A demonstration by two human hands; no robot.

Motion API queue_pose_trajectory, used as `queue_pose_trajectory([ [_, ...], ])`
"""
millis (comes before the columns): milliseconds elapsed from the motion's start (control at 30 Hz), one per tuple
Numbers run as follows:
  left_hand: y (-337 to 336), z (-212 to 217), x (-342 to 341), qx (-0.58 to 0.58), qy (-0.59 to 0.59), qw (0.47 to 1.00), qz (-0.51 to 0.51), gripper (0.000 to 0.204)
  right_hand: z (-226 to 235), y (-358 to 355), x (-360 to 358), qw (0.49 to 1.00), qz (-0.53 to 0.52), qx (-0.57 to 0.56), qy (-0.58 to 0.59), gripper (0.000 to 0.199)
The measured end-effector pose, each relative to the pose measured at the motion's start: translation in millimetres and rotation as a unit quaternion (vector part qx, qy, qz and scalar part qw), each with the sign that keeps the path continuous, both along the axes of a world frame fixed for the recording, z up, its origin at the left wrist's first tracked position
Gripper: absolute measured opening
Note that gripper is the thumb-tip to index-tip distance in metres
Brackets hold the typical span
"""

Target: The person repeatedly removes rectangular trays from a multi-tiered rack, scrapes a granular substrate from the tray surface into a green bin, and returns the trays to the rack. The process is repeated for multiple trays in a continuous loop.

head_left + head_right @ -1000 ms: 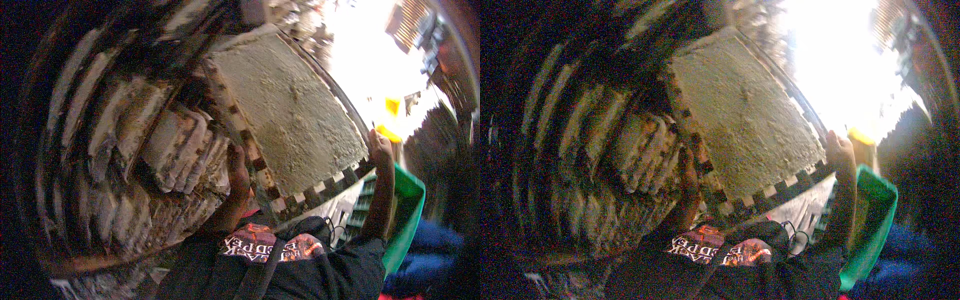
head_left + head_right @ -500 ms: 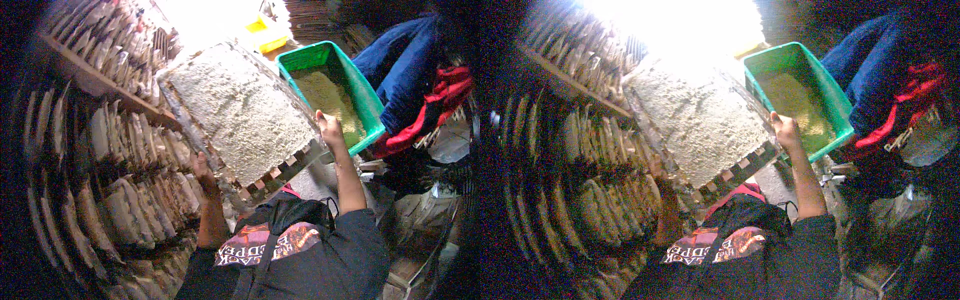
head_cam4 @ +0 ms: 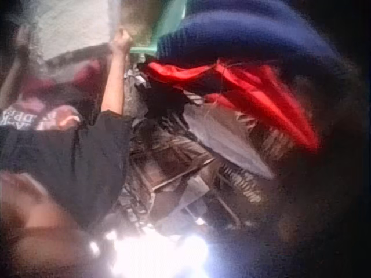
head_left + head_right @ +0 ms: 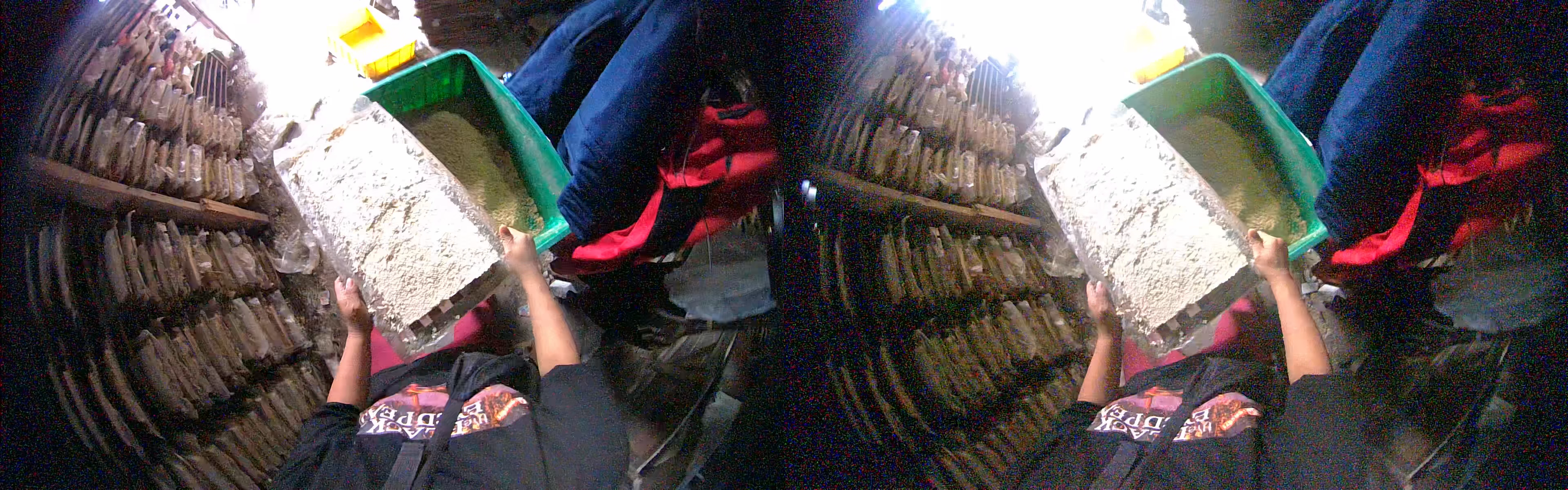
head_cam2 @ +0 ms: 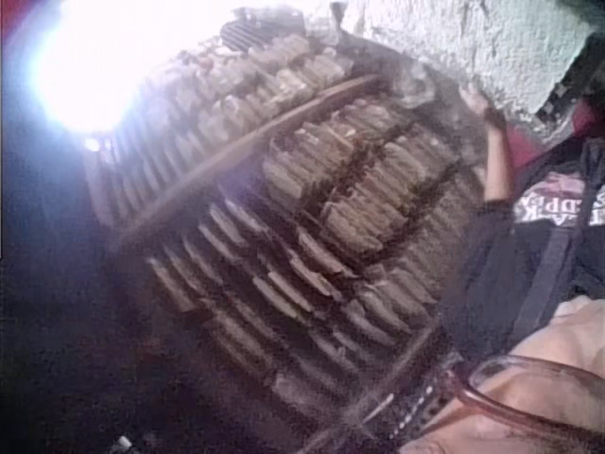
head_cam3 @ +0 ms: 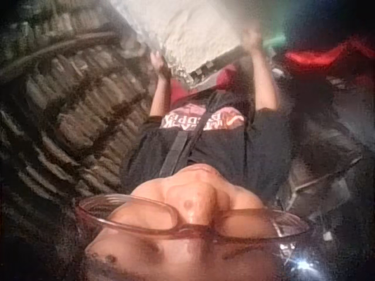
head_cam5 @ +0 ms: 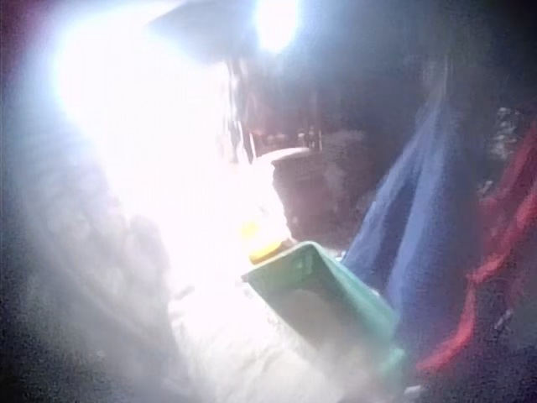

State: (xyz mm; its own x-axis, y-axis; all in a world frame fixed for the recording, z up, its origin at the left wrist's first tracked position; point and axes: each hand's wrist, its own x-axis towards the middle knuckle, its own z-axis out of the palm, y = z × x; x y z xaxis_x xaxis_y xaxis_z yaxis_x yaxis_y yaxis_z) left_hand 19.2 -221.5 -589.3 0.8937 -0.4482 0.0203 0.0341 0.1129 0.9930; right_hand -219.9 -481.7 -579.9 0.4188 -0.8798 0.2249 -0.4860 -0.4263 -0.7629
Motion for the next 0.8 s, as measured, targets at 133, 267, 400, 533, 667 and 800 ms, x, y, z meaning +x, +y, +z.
queue_pose_trajectory([
  [133,20,21,-2,0.045,-0.015,0.998,-0.038,0.034,39,30,-1,1.0,-0.01,0.021,0.001,0.046],
  [267,23,64,6,0.095,0.032,0.994,-0.052,0.038,61,43,-7,0.981,0.015,0.108,0.158,0.046],
  [400,27,62,9,0.121,0.04,0.989,-0.08,0.035,41,-7,-17,0.947,0.084,0.259,0.167,0.042],
  [533,36,46,15,0.036,0.135,0.988,-0.068,0.043,26,-70,33,0.953,-0.015,0.131,0.274,0.066],
  [667,27,60,6,0.035,0.127,0.989,-0.062,0.042,-43,-130,94,0.925,-0.054,0.05,0.372,0.093],
  [800,31,62,16,0.129,0.094,0.986,-0.046,0.044,-102,-188,136,0.929,0.069,0.174,0.321,0.076],
])
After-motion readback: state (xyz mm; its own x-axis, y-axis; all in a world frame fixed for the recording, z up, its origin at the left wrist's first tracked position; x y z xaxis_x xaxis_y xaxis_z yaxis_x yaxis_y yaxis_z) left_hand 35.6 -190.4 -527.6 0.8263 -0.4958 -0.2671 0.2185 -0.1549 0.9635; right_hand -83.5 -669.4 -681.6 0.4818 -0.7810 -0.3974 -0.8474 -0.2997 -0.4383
